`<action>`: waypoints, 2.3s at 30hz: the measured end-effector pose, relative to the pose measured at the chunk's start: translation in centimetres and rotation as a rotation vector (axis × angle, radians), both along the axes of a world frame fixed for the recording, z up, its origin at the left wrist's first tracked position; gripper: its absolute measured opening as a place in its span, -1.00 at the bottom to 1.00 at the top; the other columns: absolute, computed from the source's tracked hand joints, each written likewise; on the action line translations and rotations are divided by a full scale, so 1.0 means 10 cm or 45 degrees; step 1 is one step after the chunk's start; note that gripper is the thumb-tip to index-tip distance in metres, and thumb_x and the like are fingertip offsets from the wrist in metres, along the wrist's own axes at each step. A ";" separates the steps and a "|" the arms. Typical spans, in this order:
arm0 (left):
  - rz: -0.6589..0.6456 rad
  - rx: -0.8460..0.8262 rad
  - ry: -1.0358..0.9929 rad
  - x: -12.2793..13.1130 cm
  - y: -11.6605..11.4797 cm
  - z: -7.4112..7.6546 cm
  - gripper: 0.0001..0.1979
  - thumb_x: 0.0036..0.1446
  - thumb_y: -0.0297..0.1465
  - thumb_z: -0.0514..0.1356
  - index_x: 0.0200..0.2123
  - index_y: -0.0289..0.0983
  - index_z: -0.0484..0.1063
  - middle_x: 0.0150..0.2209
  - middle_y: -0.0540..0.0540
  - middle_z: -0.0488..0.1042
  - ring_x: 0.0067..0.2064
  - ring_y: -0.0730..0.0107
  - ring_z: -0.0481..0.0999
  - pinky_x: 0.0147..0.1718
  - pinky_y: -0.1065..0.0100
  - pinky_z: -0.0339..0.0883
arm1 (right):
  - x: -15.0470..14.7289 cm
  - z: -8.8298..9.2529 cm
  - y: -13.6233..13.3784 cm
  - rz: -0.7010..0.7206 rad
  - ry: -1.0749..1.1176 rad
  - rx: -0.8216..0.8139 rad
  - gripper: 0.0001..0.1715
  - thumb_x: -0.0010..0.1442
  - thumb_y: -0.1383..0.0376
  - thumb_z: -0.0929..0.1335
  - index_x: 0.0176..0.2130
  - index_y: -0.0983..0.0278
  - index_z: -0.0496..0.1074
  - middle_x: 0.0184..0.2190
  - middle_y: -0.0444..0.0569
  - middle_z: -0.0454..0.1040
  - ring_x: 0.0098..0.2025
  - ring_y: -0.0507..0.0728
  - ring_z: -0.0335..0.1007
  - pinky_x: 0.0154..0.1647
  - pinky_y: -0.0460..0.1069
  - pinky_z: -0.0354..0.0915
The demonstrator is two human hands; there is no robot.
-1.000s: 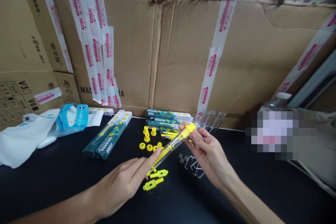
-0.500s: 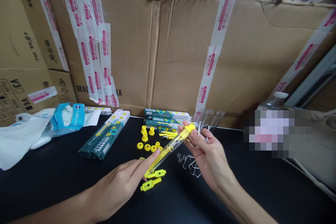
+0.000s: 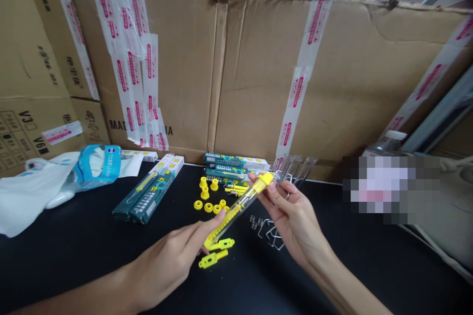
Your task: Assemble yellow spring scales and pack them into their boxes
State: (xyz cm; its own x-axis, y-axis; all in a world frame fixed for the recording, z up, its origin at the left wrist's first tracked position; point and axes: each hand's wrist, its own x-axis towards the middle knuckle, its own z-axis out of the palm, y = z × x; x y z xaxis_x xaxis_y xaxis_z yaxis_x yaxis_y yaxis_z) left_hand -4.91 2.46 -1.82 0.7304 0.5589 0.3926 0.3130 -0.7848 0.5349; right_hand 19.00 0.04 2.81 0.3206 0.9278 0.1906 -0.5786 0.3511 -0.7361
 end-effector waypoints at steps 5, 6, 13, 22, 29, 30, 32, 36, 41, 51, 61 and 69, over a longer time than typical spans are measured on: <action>0.000 -0.047 0.002 -0.01 0.00 -0.01 -0.14 0.11 -0.75 -0.07 0.40 0.04 0.01 0.31 0.12 0.32 0.04 0.49 0.58 0.08 0.52 0.40 | 0.02 0.06 -0.02 -0.006 -0.051 -0.011 -0.70 0.09 0.41 0.54 -0.36 0.27 0.35 -0.17 0.03 0.65 -0.02 0.24 0.61 0.01 0.06 0.53; 0.008 -0.053 0.002 -0.02 0.00 -0.02 -0.13 0.11 -0.75 -0.07 0.39 0.06 0.02 0.29 0.13 0.34 0.04 0.49 0.57 0.10 0.53 0.38 | 0.02 0.08 -0.02 0.000 -0.056 -0.001 -0.70 0.09 0.42 0.54 -0.37 0.26 0.35 -0.10 0.04 0.64 -0.03 0.24 0.61 0.00 0.07 0.53; 0.088 -0.133 0.048 -0.03 0.01 -0.19 -0.14 0.09 -0.72 -0.05 0.37 0.09 0.05 0.14 0.11 0.50 -0.16 0.52 0.62 -0.09 0.58 0.48 | 0.02 0.05 -0.01 0.044 -0.030 -0.037 -0.65 0.01 0.41 0.58 -0.35 0.24 0.36 -0.13 0.05 0.67 -0.05 0.24 0.62 0.07 0.14 0.48; 0.014 -0.274 -0.166 -0.02 0.02 -0.20 -0.32 0.19 -0.64 -0.01 0.34 -0.08 0.19 -0.02 0.00 0.58 -0.21 0.45 0.60 -0.15 0.53 0.51 | 0.02 0.05 0.00 0.101 0.007 -0.083 -0.63 -0.04 0.40 0.59 -0.34 0.25 0.38 -0.15 0.10 0.67 0.03 0.25 0.57 0.17 0.11 0.42; 0.003 -0.212 -0.143 -0.02 0.03 -0.18 -0.33 0.23 -0.63 -0.04 0.35 -0.05 0.17 -0.01 0.01 0.57 -0.17 0.44 0.61 -0.13 0.53 0.51 | -0.03 0.06 -0.04 0.024 0.032 0.002 -0.64 -0.02 0.45 0.58 -0.34 0.25 0.38 -0.06 0.03 0.65 0.01 0.21 0.60 0.08 0.04 0.49; 0.009 -0.203 -0.129 -0.02 0.03 -0.18 -0.33 0.23 -0.64 -0.05 0.35 -0.04 0.16 -0.01 0.03 0.57 -0.18 0.45 0.61 -0.13 0.53 0.50 | -0.03 0.06 -0.04 0.016 0.035 0.010 -0.63 -0.02 0.45 0.58 -0.35 0.24 0.37 -0.07 0.02 0.65 0.00 0.21 0.60 0.07 0.04 0.50; 0.027 -0.185 -0.111 -0.02 0.03 -0.19 -0.31 0.22 -0.66 -0.07 0.34 -0.01 0.16 -0.02 0.05 0.56 -0.20 0.48 0.60 -0.13 0.55 0.49 | -0.03 0.06 -0.04 0.010 0.039 0.017 -0.60 -0.03 0.46 0.58 -0.37 0.23 0.33 -0.14 0.02 0.67 -0.02 0.22 0.61 0.06 0.07 0.51; 0.029 -0.161 -0.083 -0.02 0.03 -0.18 -0.29 0.21 -0.68 -0.07 0.35 -0.02 0.14 -0.05 0.05 0.56 -0.22 0.51 0.59 -0.12 0.58 0.48 | -0.03 0.06 -0.03 -0.013 0.031 0.012 -0.56 -0.05 0.44 0.60 -0.38 0.23 0.31 -0.23 0.01 0.69 -0.05 0.25 0.63 0.07 0.12 0.50; 0.031 -0.161 -0.071 -0.01 0.01 -0.11 -0.28 0.19 -0.69 -0.08 0.35 -0.04 0.15 -0.11 0.04 0.57 -0.25 0.50 0.58 -0.17 0.58 0.48 | -0.03 0.04 -0.03 -0.051 0.000 -0.047 -0.58 -0.08 0.40 0.62 -0.37 0.23 0.35 -0.29 -0.02 0.68 -0.04 0.26 0.62 0.16 0.17 0.43; 0.032 -0.214 -0.162 -0.01 0.02 -0.22 -0.34 0.21 -0.62 -0.03 0.33 -0.08 0.21 -0.03 0.01 0.58 -0.21 0.46 0.60 -0.16 0.54 0.52 | -0.01 0.03 -0.02 -0.038 -0.015 -0.045 -0.61 -0.11 0.42 0.62 -0.44 0.25 0.39 -0.38 -0.08 0.64 -0.07 0.27 0.63 0.11 0.15 0.49; 0.026 -0.266 -0.157 0.01 0.01 -0.24 -0.38 0.24 -0.58 -0.02 0.33 -0.08 0.21 -0.07 -0.01 0.57 -0.21 0.42 0.59 -0.21 0.54 0.52 | -0.01 0.04 -0.01 -0.038 -0.004 -0.045 -0.57 -0.12 0.42 0.62 -0.42 0.22 0.35 -0.29 -0.05 0.67 -0.03 0.30 0.61 0.09 0.16 0.49; 0.012 -0.284 -0.175 0.03 0.00 -0.20 -0.40 0.25 -0.57 -0.01 0.32 -0.09 0.23 -0.08 0.00 0.57 -0.20 0.44 0.58 -0.21 0.55 0.51 | -0.01 0.07 0.00 -0.020 -0.042 -0.034 -0.52 -0.12 0.40 0.62 -0.42 0.19 0.28 -0.23 0.01 0.69 -0.02 0.32 0.61 0.06 0.17 0.51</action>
